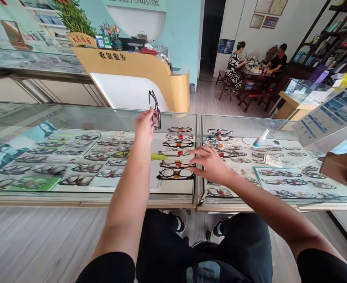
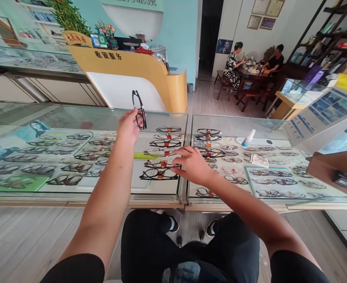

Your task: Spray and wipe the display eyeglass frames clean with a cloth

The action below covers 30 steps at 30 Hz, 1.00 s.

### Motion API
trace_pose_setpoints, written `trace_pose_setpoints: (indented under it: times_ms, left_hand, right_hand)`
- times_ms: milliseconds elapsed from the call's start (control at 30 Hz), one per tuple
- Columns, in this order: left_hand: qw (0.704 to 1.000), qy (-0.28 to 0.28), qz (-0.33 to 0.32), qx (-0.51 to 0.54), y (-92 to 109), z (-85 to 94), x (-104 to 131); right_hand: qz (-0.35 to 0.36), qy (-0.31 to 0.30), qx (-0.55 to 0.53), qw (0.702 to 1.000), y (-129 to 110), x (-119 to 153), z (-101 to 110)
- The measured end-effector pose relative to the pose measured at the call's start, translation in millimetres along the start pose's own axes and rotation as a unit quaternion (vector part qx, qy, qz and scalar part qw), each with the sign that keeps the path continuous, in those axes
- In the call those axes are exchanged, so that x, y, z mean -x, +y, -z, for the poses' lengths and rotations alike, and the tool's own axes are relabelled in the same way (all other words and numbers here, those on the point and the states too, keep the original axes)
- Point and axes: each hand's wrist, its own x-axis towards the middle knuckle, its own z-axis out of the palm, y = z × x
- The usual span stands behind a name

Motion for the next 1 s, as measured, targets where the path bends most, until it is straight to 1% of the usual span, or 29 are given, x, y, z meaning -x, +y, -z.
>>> trace_pose_setpoints:
  times_ms: [100, 167, 233, 400, 533, 700, 1000]
  left_hand:
    - [1.000, -0.004, 0.004, -0.013, -6.3, 3.4, -2.4]
    - [1.000, 0.001, 0.014, -0.018, -9.3, 4.7, -3.4]
    - [1.000, 0.009, 0.023, -0.017, -10.8, 5.2, -4.0]
    - [0.999, 0.011, 0.027, -0.014, -10.1, 5.4, -4.4]
    - [1.000, -0.002, 0.021, -0.014, -8.3, 6.3, -3.7]
    - [1.000, -0.006, 0.021, -0.012, -7.7, 6.7, -3.3]
    - [1.000, 0.002, 0.022, -0.009, -5.8, 4.7, -2.0]
  right_hand:
    - [0.036, -0.029, -0.012, 0.999, -22.1, -14.6, -21.4]
    - [0.041, -0.039, -0.009, 0.998, -27.1, -20.2, -30.9]
    - [0.036, -0.043, -0.003, 0.998, -27.2, -23.5, -36.8]
    - [0.028, -0.046, 0.018, 0.998, -24.6, -28.2, -43.1]
    - [0.027, -0.037, 0.040, 0.998, -29.0, -34.5, -46.4]
    - [0.006, -0.034, 0.059, 0.998, -33.5, -45.7, -50.5]
    - [0.000, -0.033, 0.077, 0.997, -25.0, -62.9, -58.3]
